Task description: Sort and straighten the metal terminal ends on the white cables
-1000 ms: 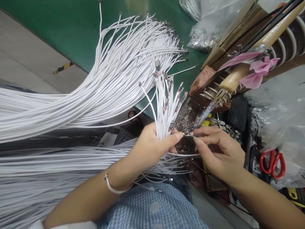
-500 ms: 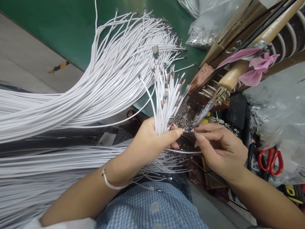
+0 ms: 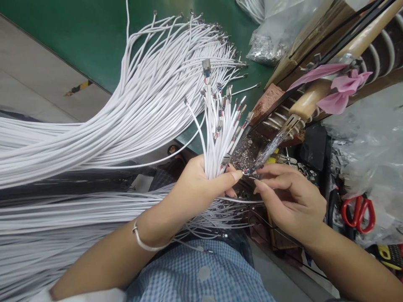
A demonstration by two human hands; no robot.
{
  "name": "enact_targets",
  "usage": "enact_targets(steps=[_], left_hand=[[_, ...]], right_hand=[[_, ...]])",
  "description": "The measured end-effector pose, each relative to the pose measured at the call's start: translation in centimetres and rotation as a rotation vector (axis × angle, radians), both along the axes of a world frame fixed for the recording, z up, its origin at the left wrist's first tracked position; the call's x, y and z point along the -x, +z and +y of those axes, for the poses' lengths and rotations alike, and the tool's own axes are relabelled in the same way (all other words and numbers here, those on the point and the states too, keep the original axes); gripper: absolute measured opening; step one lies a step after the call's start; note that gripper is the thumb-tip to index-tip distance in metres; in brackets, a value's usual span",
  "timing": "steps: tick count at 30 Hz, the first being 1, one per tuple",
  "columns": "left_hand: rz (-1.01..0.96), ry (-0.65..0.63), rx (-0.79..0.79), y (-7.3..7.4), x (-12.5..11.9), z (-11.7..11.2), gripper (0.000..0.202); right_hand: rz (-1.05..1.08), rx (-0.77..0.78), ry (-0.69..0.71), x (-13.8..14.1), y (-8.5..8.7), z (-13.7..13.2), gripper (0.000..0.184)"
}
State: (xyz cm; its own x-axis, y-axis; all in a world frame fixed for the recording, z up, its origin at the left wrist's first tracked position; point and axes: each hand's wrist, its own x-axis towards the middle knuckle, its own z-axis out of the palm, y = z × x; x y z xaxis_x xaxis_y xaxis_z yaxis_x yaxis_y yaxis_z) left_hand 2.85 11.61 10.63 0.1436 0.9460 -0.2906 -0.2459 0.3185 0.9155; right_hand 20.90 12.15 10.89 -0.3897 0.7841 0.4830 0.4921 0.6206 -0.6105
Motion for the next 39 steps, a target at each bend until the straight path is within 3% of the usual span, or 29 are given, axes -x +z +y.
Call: enact_targets(steps=[17, 24, 29, 32, 36, 39], left_hand=[[0.076, -0.002, 0.011, 0.1, 0.2, 0.0, 0.010], [0.040, -0.038, 0.046, -1.0, 0.6, -0.3, 0.010], [-0.095, -0.060, 0.159, -2.6, 0.7, -2.2, 0.011], [-0.223, -0.075, 0.256, -3.7, 0.6, -4.0, 0.016], [-0.305, 0.007, 0.319, -4.8, 0.6, -6.0, 0.020], [-0.355, 0.027, 0.319, -5.4, 0.8, -7.1, 0.018]], right_hand=[[-0.052, 0.042, 0.037, -0.2, 0.3, -0.2, 0.017], [-0.062, 0.064, 0.074, -0.1, 0.1, -0.3, 0.017], [-0.046, 0.120, 0.170, -0.2, 0.2, -0.7, 0.018], [-0.027, 0.212, 0.336, -0.3, 0.5, -0.8, 0.017], [-0.092, 0.527, 0.608, -0.4, 0.9, -1.2, 0.011], [-0.198, 0.632, 0.604, -0.2, 0.6, -1.6, 0.009]])
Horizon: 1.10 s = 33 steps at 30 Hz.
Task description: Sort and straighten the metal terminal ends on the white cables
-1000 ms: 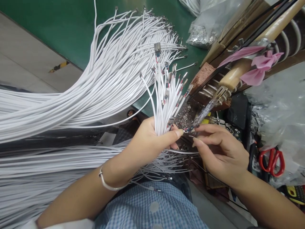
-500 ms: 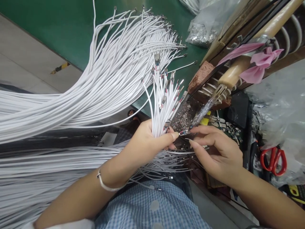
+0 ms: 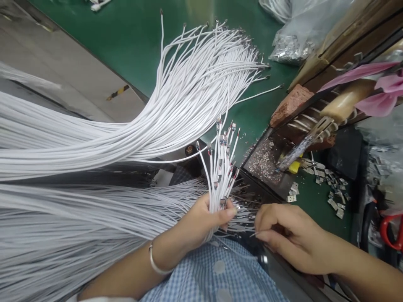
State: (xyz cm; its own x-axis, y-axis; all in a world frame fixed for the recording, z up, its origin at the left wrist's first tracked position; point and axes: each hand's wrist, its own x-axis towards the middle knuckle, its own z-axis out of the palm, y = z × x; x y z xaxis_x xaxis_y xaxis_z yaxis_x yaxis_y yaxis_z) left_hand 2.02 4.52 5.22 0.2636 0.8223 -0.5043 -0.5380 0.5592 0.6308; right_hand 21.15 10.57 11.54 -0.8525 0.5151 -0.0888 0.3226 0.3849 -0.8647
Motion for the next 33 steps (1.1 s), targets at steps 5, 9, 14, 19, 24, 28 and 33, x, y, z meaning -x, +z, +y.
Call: enact_targets(steps=[5, 9, 14, 19, 24, 28, 33], left_hand=[[-0.109, -0.018, 0.040, -0.6, 0.7, -1.3, 0.027], [-0.106, 0.057, 0.016, -0.6, 0.7, -1.6, 0.038], [-0.055, 0.070, -0.030, -0.8, 0.1, -1.6, 0.041], [-0.019, 0.048, 0.030, -0.5, 0.2, -1.6, 0.041], [0.024, 0.078, 0.092, -0.1, 0.7, -1.8, 0.036], [0.053, 0.082, 0.115, -0.1, 0.9, -2.0, 0.036], [0.069, 0.086, 0.084, 0.0, 1.0, -2.0, 0.035]], right_hand=[[-0.126, -0.088, -0.067, 1.6, -0.5, -0.4, 0.008], [-0.133, -0.060, -0.056, 3.2, -1.0, -0.4, 0.014], [-0.156, 0.137, -0.140, 3.8, -2.2, -0.5, 0.008], [-0.128, 0.408, -0.195, 3.7, -2.7, -0.6, 0.008], [-0.059, 0.612, -0.240, 3.8, -2.7, -0.6, 0.004], [-0.061, 0.717, -0.260, 3.9, -2.8, -0.6, 0.003], [-0.036, 0.753, -0.285, 3.8, -2.5, -0.5, 0.005]])
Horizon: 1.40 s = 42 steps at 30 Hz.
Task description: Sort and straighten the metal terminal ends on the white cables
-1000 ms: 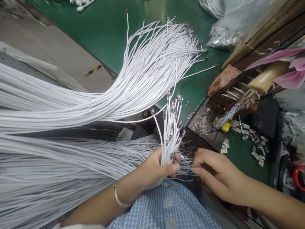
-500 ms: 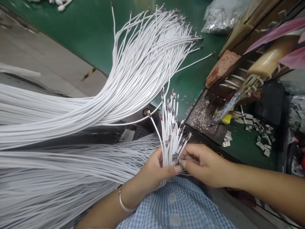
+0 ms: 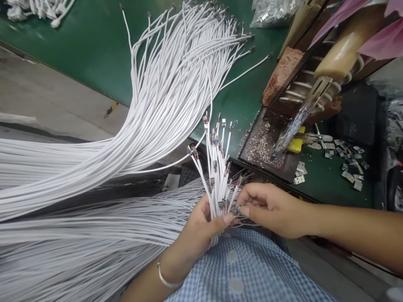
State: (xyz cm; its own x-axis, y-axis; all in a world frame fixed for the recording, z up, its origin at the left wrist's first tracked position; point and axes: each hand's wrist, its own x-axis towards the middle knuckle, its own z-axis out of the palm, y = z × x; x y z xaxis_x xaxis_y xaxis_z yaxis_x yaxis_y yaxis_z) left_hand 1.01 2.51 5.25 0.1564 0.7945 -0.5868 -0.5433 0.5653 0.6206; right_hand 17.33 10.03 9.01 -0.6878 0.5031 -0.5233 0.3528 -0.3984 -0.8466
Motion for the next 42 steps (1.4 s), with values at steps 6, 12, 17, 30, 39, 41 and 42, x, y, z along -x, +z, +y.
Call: enact_targets(steps=[6, 12, 17, 30, 39, 41, 42], left_hand=[[-0.019, -0.044, -0.056, -0.3, 0.1, -0.2, 0.032], [0.038, -0.093, -0.029, -0.5, -0.2, -0.2, 0.038], [0.045, -0.091, -0.024, -0.5, -0.1, -0.4, 0.035], [0.026, -0.091, -0.023, -0.4, 0.1, -0.4, 0.032], [0.054, -0.107, -0.081, -1.9, 0.3, -1.5, 0.035], [0.041, -0.111, -0.106, -1.8, 0.3, -1.5, 0.033], [0.028, -0.104, -0.117, -1.8, 0.3, -1.4, 0.032]], right_hand=[[0.016, -0.088, -0.027, -0.2, -0.1, 0.0, 0.008], [0.058, -0.173, -0.143, -0.1, -0.9, -0.4, 0.017], [0.097, -0.141, -0.100, 0.3, -0.5, -0.2, 0.017], [-0.041, -0.156, -0.098, 0.2, -0.4, 0.1, 0.012], [0.026, -0.106, -0.171, 0.3, -0.8, 0.1, 0.014], [0.012, -0.086, -0.161, 0.3, -0.5, 0.3, 0.016], [0.003, -0.085, -0.155, 0.3, -0.4, 0.4, 0.017]])
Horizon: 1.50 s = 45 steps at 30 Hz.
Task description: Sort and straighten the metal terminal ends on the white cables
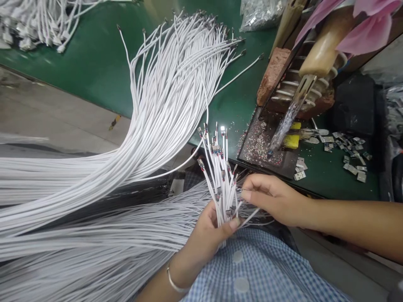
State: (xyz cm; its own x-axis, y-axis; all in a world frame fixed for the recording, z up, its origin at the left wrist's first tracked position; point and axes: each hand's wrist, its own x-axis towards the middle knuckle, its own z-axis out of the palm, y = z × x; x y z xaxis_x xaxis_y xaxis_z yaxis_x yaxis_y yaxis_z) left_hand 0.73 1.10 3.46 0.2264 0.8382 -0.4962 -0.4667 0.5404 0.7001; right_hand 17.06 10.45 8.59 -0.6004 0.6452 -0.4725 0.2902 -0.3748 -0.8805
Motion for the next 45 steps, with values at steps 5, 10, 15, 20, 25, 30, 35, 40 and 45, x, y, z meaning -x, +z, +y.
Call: enact_targets(steps=[5, 10, 15, 20, 25, 30, 35, 40, 45], left_hand=[[-0.095, 0.035, 0.008, 0.3, -0.1, 0.3, 0.030], [-0.187, 0.011, 0.032, 0.4, 0.1, 0.4, 0.029], [-0.225, -0.030, 0.032, 0.8, 0.2, 0.7, 0.023], [-0.168, 0.014, 0.021, 0.9, -0.1, 0.8, 0.020], [-0.136, 0.002, 0.026, 0.2, -0.3, 0.2, 0.021], [-0.066, 0.011, -0.002, -0.2, -0.3, -0.2, 0.022], [-0.018, 0.166, -0.013, 0.3, 0.0, 0.5, 0.018], [-0.008, 0.187, 0.037, 0.5, -0.1, 0.7, 0.024], [0.001, 0.144, 0.054, 0.2, -0.2, 0.4, 0.027]], right_hand=[[-0.008, -0.025, 0.006, -0.1, 0.2, 0.4, 0.020], [0.058, 0.011, 0.015, -0.3, 0.1, 0.3, 0.018], [0.176, 0.065, 0.101, -0.4, 0.3, 0.3, 0.017], [0.172, 0.110, 0.196, -0.5, 0.3, 0.4, 0.020], [0.103, 0.138, 0.032, 0.0, -0.2, 0.1, 0.027], [0.069, 0.109, 0.010, 0.1, -0.7, -0.1, 0.031], [0.029, 0.039, 0.041, -0.1, -0.6, -0.1, 0.035], [0.043, 0.012, 0.051, 0.0, -0.4, -0.1, 0.036], [0.129, 0.084, 0.138, -0.1, -0.2, 0.0, 0.031]])
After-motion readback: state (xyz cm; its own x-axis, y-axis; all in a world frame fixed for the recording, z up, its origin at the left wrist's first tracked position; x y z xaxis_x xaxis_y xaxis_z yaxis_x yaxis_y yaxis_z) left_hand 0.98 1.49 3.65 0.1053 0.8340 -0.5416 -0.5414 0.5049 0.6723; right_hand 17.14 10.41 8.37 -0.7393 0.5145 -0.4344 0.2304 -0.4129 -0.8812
